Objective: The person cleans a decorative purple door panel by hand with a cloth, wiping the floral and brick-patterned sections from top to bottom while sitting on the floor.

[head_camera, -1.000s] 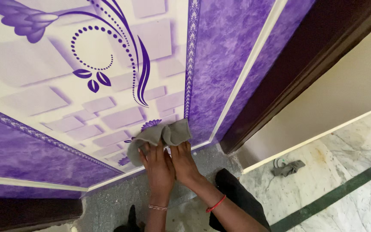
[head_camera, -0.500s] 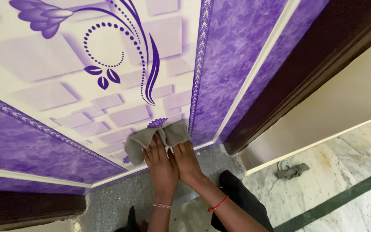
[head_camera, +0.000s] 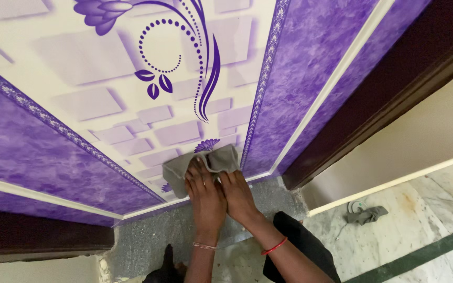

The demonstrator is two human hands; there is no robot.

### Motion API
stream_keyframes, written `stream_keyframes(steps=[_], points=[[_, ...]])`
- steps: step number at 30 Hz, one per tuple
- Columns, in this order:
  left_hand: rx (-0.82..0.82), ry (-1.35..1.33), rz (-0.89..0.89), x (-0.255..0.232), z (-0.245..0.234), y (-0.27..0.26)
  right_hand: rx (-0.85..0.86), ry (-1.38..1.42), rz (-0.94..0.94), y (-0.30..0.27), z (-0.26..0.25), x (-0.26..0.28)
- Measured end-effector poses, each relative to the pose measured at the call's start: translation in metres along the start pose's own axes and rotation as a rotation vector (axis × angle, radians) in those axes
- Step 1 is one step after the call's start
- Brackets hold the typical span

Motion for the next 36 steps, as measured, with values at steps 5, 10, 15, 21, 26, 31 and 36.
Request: stream_keyframes(steps=[5, 10, 15, 21, 26, 31, 36], points=[[-0.083, -0.015, -0.008, -0.003, 0.003, -0.005, 0.034, 0.053, 0.007, 0.002, 0.007, -0.004], [-0.023, -0.070, -0.046, -0.003, 0.007, -0.007, 0.053, -0.003, -0.061, 0.000, 0.005, 0.003], [-0.134, 0.067, -0.022, -0.005, 0.004, -0.004, -0.094, -0.110, -0.156, -0.003, -0.007, 0.008], [-0.183, 0.003, 0.018, -0.003, 0.005, -0.004, -0.033, 0.002, 0.016, 0.000, 0.001, -0.009], [0.000, 0.005, -0.074, 0.003, 0.017, -0.003, 0.020, -0.014, -0.056, -0.001, -0.001, 0.001], [-0.056, -0.001, -0.062, -0.002, 0.014, -0.002, -0.022, -0.014, -0.102, -0.003, -0.001, 0.001], [-0.226, -0.055, 0.089, -0.014, -0.010, -0.006, 0.214, -0.074, 0.196, 0.000, 0.015, -0.023]])
Point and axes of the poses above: each hand's wrist, its own y-axis towards the middle knuckle, its own z-axis out of the palm, x = y × z, the point moved 8 cm from there along y, towards the middle knuckle, and after that the axes turned 9 degrees about x, right-handed, at the moved point
